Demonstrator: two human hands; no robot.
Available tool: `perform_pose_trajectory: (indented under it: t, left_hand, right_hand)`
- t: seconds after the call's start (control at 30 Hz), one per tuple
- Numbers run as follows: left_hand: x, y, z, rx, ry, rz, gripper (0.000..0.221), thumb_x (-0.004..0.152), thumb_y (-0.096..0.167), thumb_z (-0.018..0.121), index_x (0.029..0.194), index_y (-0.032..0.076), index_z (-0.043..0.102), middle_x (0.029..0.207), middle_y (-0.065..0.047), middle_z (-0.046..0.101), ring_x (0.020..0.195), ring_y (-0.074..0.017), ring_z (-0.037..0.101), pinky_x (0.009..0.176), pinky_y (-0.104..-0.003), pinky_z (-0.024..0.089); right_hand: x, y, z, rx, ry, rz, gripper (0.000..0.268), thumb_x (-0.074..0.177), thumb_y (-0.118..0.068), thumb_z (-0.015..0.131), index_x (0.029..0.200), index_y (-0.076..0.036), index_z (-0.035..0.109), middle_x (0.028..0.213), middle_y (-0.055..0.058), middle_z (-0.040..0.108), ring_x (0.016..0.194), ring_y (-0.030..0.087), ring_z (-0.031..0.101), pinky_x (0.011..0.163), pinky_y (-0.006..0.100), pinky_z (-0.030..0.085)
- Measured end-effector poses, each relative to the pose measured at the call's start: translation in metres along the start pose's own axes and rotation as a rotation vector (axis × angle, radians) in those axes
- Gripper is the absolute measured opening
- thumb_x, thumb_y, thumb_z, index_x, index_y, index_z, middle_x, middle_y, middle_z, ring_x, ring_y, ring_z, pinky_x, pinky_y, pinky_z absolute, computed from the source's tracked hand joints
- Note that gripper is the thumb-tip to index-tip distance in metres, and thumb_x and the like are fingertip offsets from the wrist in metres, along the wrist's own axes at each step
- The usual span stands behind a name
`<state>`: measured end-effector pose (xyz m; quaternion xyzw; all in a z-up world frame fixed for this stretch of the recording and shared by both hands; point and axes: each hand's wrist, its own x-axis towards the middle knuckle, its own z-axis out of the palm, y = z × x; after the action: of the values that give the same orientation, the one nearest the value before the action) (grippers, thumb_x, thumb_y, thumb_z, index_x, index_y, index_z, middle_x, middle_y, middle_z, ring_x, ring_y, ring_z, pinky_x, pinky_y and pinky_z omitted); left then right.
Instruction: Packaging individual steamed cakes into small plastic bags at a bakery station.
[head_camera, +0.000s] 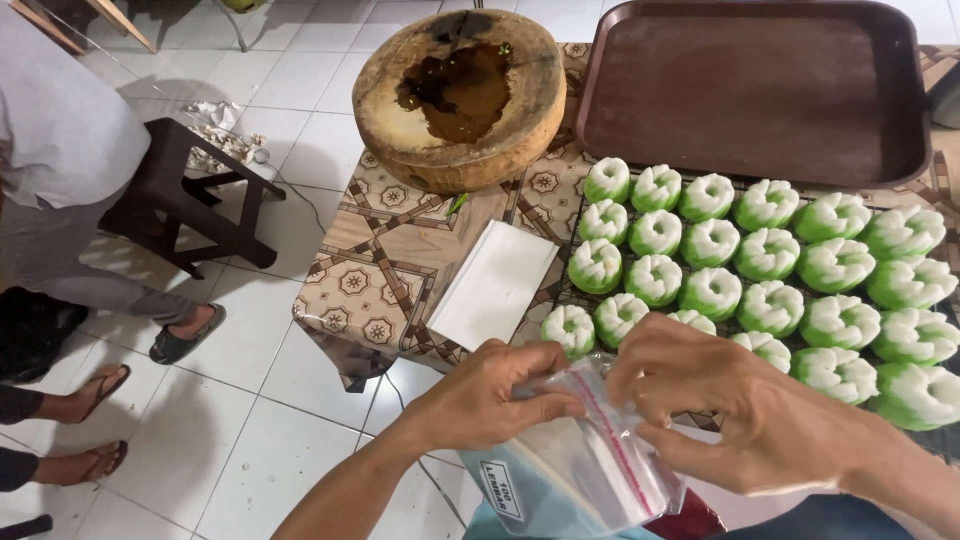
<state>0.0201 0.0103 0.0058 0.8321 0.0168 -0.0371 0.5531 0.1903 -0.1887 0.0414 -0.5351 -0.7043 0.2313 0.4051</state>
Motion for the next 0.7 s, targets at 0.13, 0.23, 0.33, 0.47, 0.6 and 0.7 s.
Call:
perform_pose_trajectory:
  t: [0.13, 0.23, 0.33, 0.47, 0.6, 0.7]
  left_hand:
    - [0.002, -0.014, 0.000, -0.187, -0.117, -0.013, 0.020, 0.099, 0.028, 0.065, 0.104, 0.009, 0.065, 0.097, -0.004, 0.068, 0.084, -0.0156, 0.067, 0.074, -0.029, 0.057]
    - [0.005, -0.014, -0.001, -0.104, -0.155, 0.058, 0.024, 0.103, 0.030, 0.063, 0.089, 0.014, 0.051, 0.078, 0.005, 0.043, 0.069, -0.0089, 0.039, 0.061, -0.027, 0.032]
    - [0.009, -0.014, 0.000, -0.119, -0.254, 0.109, 0.029, 0.105, 0.040, 0.053, 0.100, 0.011, 0.059, 0.082, 0.004, 0.051, 0.071, -0.0094, 0.046, 0.061, -0.025, 0.036]
    - [0.012, -0.020, 0.003, -0.106, -0.295, 0.099, 0.031, 0.108, 0.041, 0.044, 0.096, 0.012, 0.051, 0.081, 0.002, 0.043, 0.065, -0.0092, 0.040, 0.052, -0.025, 0.032]
    - [0.010, -0.017, 0.005, -0.075, -0.254, 0.070, 0.020, 0.112, 0.022, 0.045, 0.094, 0.013, 0.044, 0.075, 0.004, 0.032, 0.062, -0.0102, 0.031, 0.056, -0.029, 0.028]
    - [0.011, -0.010, 0.007, -0.125, -0.252, -0.052, 0.029, 0.109, 0.026, 0.043, 0.128, 0.006, 0.051, 0.093, -0.006, 0.059, 0.078, -0.0164, 0.059, 0.068, -0.031, 0.053]
  right_hand:
    - [-0.010, 0.004, -0.009, 0.070, 0.005, -0.022, 0.021, 0.090, -0.027, 0.075, 0.074, -0.015, 0.068, 0.121, 0.005, 0.072, 0.112, 0.025, 0.062, 0.097, 0.049, 0.045]
    - [-0.024, 0.018, -0.012, 0.364, 0.021, 0.121, 0.008, 0.088, -0.022, 0.078, 0.082, -0.017, 0.081, 0.133, 0.010, 0.061, 0.120, 0.026, 0.057, 0.098, 0.047, 0.046]
    - [-0.031, 0.029, -0.011, 0.627, -0.013, 0.227, 0.039, 0.087, -0.057, 0.080, 0.085, -0.018, 0.082, 0.131, 0.012, 0.059, 0.116, 0.027, 0.059, 0.103, 0.050, 0.046]
    - [-0.035, 0.037, -0.005, 0.603, 0.021, 0.205, 0.047, 0.089, -0.064, 0.075, 0.082, -0.017, 0.074, 0.098, 0.007, 0.056, 0.089, 0.023, 0.052, 0.079, 0.041, 0.044]
    - [-0.043, 0.037, -0.002, 0.473, 0.099, 0.391, 0.011, 0.087, -0.011, 0.082, 0.079, -0.010, 0.073, 0.080, 0.005, 0.072, 0.071, 0.019, 0.064, 0.064, 0.034, 0.057]
    - [-0.051, 0.040, -0.005, 0.449, 0.184, 0.483, 0.007, 0.084, -0.006, 0.083, 0.084, -0.009, 0.077, 0.081, 0.003, 0.075, 0.070, 0.015, 0.072, 0.064, 0.029, 0.062]
